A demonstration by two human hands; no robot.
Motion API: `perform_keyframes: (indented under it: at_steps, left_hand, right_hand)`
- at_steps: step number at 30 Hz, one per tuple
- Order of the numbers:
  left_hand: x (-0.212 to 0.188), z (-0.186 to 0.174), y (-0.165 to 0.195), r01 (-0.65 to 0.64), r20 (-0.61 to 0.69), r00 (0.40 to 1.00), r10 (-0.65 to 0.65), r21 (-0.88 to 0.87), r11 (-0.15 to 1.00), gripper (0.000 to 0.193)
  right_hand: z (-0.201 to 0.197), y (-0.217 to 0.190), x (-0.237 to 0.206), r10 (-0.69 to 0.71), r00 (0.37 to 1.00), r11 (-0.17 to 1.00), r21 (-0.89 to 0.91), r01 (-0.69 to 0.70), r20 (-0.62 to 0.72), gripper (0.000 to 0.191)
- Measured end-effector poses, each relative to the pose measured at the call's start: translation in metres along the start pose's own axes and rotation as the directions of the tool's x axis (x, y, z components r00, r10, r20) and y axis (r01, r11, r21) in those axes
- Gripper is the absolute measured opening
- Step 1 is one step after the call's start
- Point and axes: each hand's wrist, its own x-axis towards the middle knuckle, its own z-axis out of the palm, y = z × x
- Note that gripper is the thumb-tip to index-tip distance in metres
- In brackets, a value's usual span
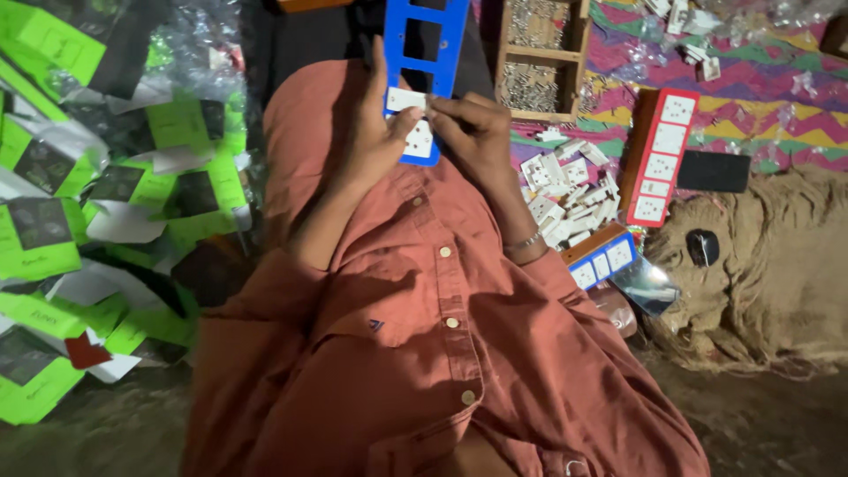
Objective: The person lies on the floor and assembles white electrical switch and socket modules onto a blue multi-gang faceplate frame, pressing each module into the frame openings and taking parts from wooden boxes and the mat beside them.
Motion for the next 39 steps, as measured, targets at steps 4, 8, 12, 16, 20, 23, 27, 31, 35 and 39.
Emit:
perform_keyframes:
  at_steps: [4, 8, 12, 16, 20, 23, 27, 31, 35, 39]
  left_hand:
    - [-0.001, -0.003, 0.001, -0.046, 0.006, 0.999, 0.045, 0.145, 0.988, 0.084]
    - [0.0, -0.001, 0.002, -0.015, 0.033, 0.999, 0.012, 0.106, 0.994, 0.085]
    - [0.002, 0.0, 0.006, -0.044, 0.018, 0.999, 0.043, 0.097, 0.994, 0.078]
    - [0.003, -0.004, 0.017, 0.037, 0.005, 0.999, -0.038, 0.154, 0.987, 0.077]
    - [0.005, -0.004, 0.024, 0.027, -0.003, 1.0, -0.027, 0.137, 0.99, 0.075]
    - [0.006, -0.002, 0.023, 0.018, 0.005, 1.0, -0.018, -0.005, 1.0, 0.08]
    - [0.006, 0.0, 0.018, 0.031, 0.004, 1.0, -0.031, -0.007, 0.999, 0.087]
    - [0.005, -0.001, 0.012, 0.05, 0.001, 0.999, -0.05, -0.037, 0.998, 0.088]
    - [0.006, -0.002, 0.008, -0.045, -0.002, 0.999, 0.045, 0.034, 0.998, 0.085]
    - [0.006, -0.002, 0.006, -0.001, -0.003, 1.0, 0.001, 0.003, 1.0, 0.085]
  right_hand:
    - [0.002, 0.006, -0.003, -0.178, 0.984, 0.984, -0.027, 0.178, 0.008, 0.01]
    - [0.004, 0.017, -0.01, 0.096, 0.982, 0.943, 0.331, -0.038, -0.161, 0.008]
    - [-0.017, 0.051, -0.005, 0.456, 0.888, 0.289, 0.954, -0.077, -0.066, 0.009]
    - [-0.057, 0.094, -0.008, 0.592, 0.782, 0.488, 0.859, -0.157, -0.194, 0.023]
    - [-0.091, 0.12, -0.003, 0.212, 0.847, 0.977, 0.096, -0.189, -0.488, 0.022]
    - [-0.117, 0.126, 0.007, 0.147, 0.835, 0.968, -0.099, -0.233, -0.53, 0.026]
    - [-0.125, 0.126, 0.019, 0.188, 0.839, 0.92, -0.207, -0.333, -0.511, 0.024]
    - [-0.114, 0.121, 0.031, 0.289, 0.955, 0.897, -0.332, -0.292, -0.058, 0.016]
    - [-0.096, 0.118, 0.044, 0.222, 0.932, 0.867, -0.495, -0.054, 0.287, 0.015]
    - [-0.082, 0.126, 0.051, 0.286, 0.901, 0.813, -0.58, -0.048, 0.326, 0.017]
